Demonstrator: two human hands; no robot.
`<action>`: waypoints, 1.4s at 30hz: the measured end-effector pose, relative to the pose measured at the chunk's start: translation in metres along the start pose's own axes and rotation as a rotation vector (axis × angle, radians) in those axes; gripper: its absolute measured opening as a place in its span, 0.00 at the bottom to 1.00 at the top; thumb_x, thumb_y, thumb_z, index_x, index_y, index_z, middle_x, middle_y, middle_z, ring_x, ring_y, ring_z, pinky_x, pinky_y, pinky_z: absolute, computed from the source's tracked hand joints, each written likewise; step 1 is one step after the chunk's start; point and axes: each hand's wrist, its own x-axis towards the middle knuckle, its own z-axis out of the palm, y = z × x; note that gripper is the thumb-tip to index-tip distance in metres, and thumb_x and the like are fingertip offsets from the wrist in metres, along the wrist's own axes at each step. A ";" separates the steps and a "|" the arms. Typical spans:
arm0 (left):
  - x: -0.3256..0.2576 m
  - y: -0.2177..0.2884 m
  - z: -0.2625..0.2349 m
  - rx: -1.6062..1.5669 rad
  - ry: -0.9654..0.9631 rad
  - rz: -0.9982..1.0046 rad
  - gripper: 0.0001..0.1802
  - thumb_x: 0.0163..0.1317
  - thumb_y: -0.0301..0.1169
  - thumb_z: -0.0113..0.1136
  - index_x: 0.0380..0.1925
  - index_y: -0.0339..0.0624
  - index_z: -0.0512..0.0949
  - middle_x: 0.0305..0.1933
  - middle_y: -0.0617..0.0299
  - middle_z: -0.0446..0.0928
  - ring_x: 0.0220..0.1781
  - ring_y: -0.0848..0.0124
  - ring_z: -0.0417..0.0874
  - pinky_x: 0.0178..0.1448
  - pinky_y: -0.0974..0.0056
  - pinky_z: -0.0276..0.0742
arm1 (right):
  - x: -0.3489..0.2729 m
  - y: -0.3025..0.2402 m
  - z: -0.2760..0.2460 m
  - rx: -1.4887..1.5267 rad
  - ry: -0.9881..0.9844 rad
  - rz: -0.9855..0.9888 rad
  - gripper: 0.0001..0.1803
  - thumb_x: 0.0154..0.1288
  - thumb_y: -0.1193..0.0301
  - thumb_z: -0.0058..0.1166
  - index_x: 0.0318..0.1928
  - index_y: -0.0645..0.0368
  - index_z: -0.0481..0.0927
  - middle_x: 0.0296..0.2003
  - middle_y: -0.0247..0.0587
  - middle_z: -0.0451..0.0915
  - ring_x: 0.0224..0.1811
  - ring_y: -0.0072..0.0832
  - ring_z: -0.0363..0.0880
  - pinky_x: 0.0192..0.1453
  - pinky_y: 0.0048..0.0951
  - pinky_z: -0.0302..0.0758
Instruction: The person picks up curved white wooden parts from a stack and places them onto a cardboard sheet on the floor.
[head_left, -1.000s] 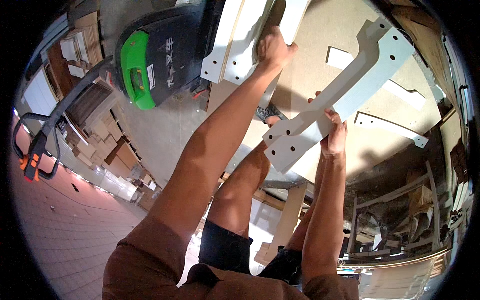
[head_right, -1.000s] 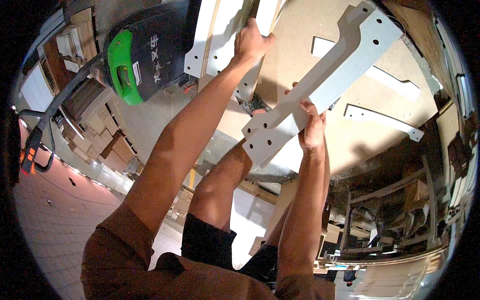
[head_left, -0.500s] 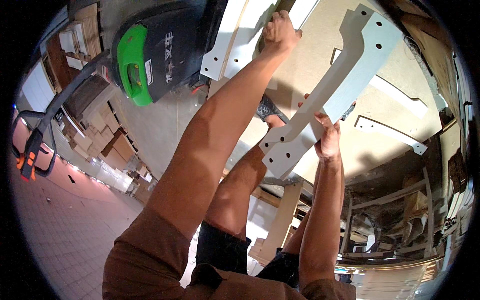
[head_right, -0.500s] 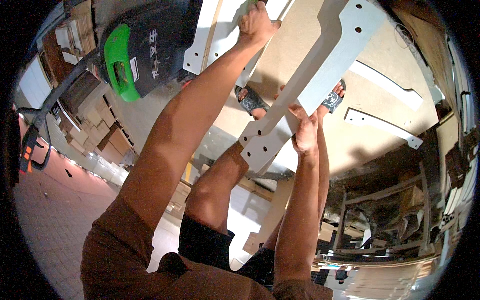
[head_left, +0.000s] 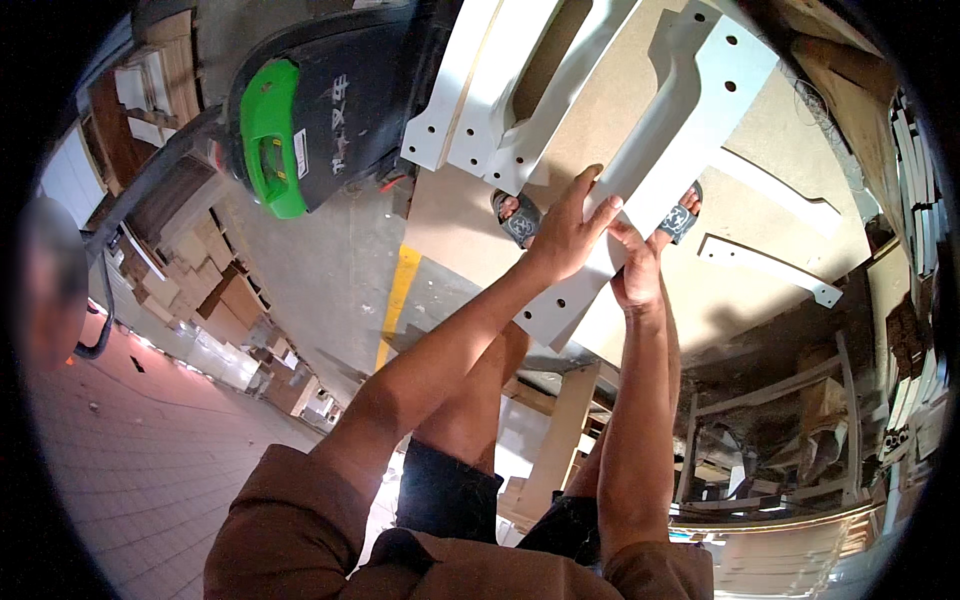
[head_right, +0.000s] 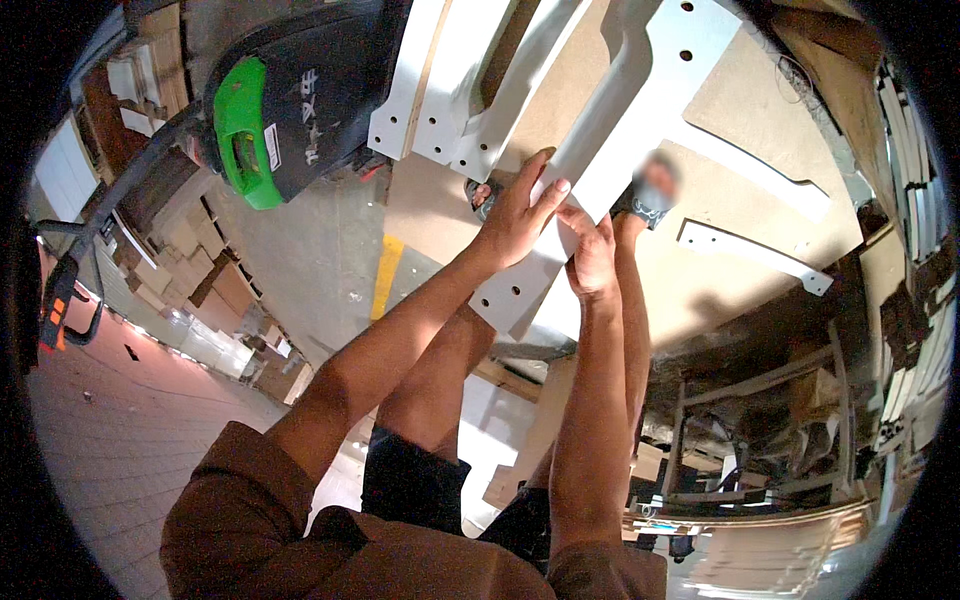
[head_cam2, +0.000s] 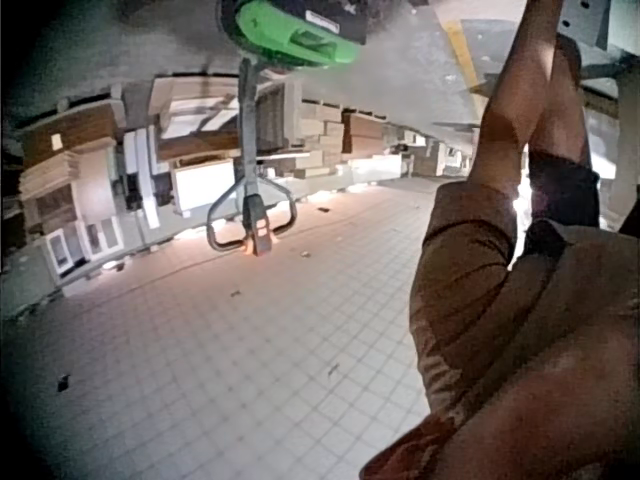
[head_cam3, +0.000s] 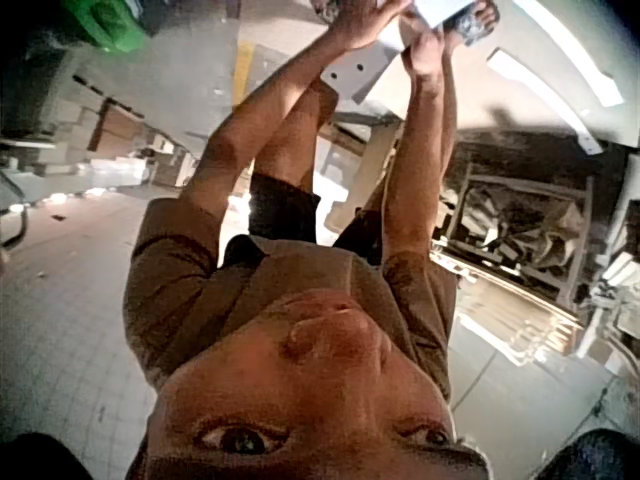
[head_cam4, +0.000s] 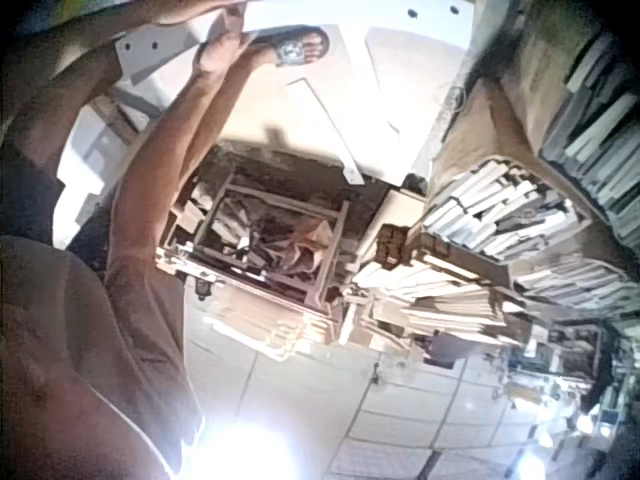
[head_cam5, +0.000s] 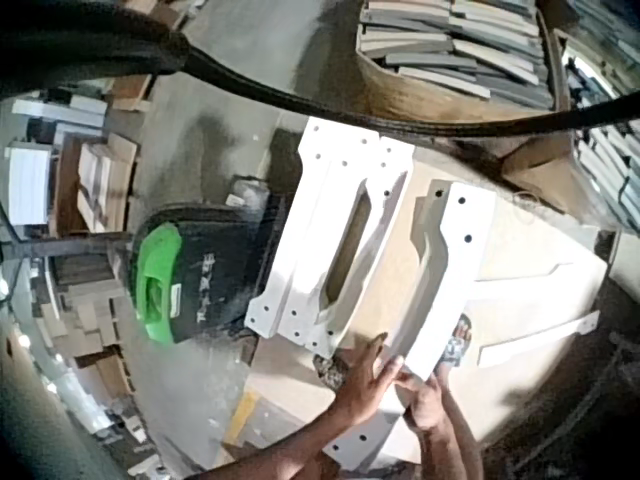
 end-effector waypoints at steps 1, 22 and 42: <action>0.000 0.002 0.003 0.026 0.002 0.025 0.46 0.72 0.59 0.52 0.73 0.29 0.56 0.67 0.35 0.69 0.69 0.47 0.73 0.72 0.50 0.66 | 0.001 0.001 0.001 0.004 0.002 -0.011 0.43 0.60 0.68 0.59 0.73 0.54 0.54 0.62 0.43 0.68 0.65 0.36 0.69 0.68 0.42 0.70; 0.000 0.016 -0.004 0.064 -0.043 0.051 0.39 0.53 0.35 0.75 0.63 0.35 0.69 0.55 0.46 0.80 0.58 0.55 0.82 0.65 0.55 0.75 | 0.012 -0.007 0.011 0.149 0.025 -0.046 0.23 0.82 0.53 0.40 0.62 0.56 0.73 0.59 0.41 0.77 0.63 0.31 0.75 0.71 0.42 0.71; 0.098 -0.028 -0.037 0.377 0.455 0.372 0.35 0.57 0.40 0.73 0.60 0.31 0.72 0.49 0.40 0.82 0.49 0.43 0.84 0.51 0.48 0.80 | 0.147 -0.036 0.056 -0.633 0.088 -0.240 0.42 0.72 0.59 0.59 0.73 0.71 0.54 0.61 0.65 0.73 0.60 0.47 0.79 0.59 0.40 0.82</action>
